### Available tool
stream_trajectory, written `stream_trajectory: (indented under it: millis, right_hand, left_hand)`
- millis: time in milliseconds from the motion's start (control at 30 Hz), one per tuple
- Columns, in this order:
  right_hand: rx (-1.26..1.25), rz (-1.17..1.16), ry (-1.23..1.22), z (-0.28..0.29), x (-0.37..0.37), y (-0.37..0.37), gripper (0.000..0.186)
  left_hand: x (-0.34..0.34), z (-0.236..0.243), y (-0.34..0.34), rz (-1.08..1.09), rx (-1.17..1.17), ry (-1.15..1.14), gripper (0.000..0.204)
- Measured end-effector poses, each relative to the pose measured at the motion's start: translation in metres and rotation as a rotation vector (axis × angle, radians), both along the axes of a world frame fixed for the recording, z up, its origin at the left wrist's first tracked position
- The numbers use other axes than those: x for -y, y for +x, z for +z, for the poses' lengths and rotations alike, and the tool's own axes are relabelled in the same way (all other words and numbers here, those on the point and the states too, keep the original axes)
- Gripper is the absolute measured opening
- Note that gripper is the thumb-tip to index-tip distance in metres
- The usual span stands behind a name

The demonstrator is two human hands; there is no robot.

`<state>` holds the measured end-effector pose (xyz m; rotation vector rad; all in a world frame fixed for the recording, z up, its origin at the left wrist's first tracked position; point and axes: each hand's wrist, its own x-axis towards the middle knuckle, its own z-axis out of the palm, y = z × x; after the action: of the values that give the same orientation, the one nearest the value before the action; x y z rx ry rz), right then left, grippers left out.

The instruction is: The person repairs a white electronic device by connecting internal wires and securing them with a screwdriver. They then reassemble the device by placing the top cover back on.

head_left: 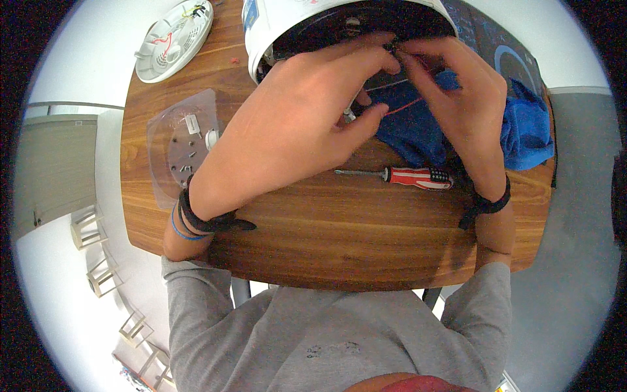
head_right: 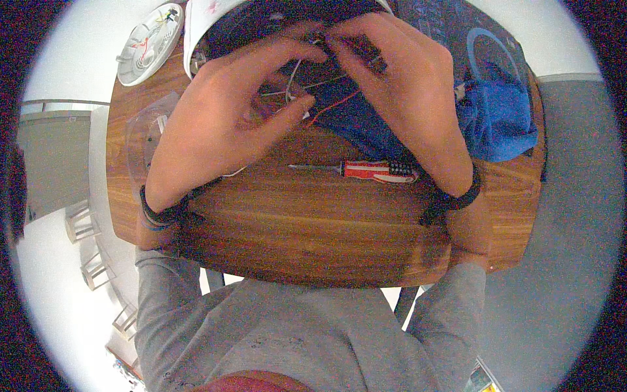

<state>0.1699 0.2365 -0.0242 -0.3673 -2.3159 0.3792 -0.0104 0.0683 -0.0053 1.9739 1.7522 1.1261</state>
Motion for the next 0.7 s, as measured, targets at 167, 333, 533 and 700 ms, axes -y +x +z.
stream_trajectory:
  millis: [167, 333, 533, 700]
  right_hand:
    - [0.000, -0.020, 0.013, 0.0035, 0.0050, -0.0033, 0.015]
    - [0.048, -0.081, -0.104, 0.0046, 0.0068, -0.0029, 0.015]
    - [0.032, -0.074, -0.075, 0.0024, 0.0073, -0.0064, 0.020]
    - [0.016, -0.083, -0.038, -0.0012, 0.0077, -0.0059, 0.020]
  left_hand:
    - [0.0006, 0.0019, 0.0002, -0.005, -0.012, -0.001, 0.046]
    - [0.0010, 0.0019, 0.0006, -0.008, -0.016, 0.017, 0.046]
    - [0.0009, 0.0055, 0.0002, -0.008, 0.002, -0.076, 0.045]
    - [0.0010, 0.0063, 0.0004, -0.006, 0.006, -0.081, 0.045]
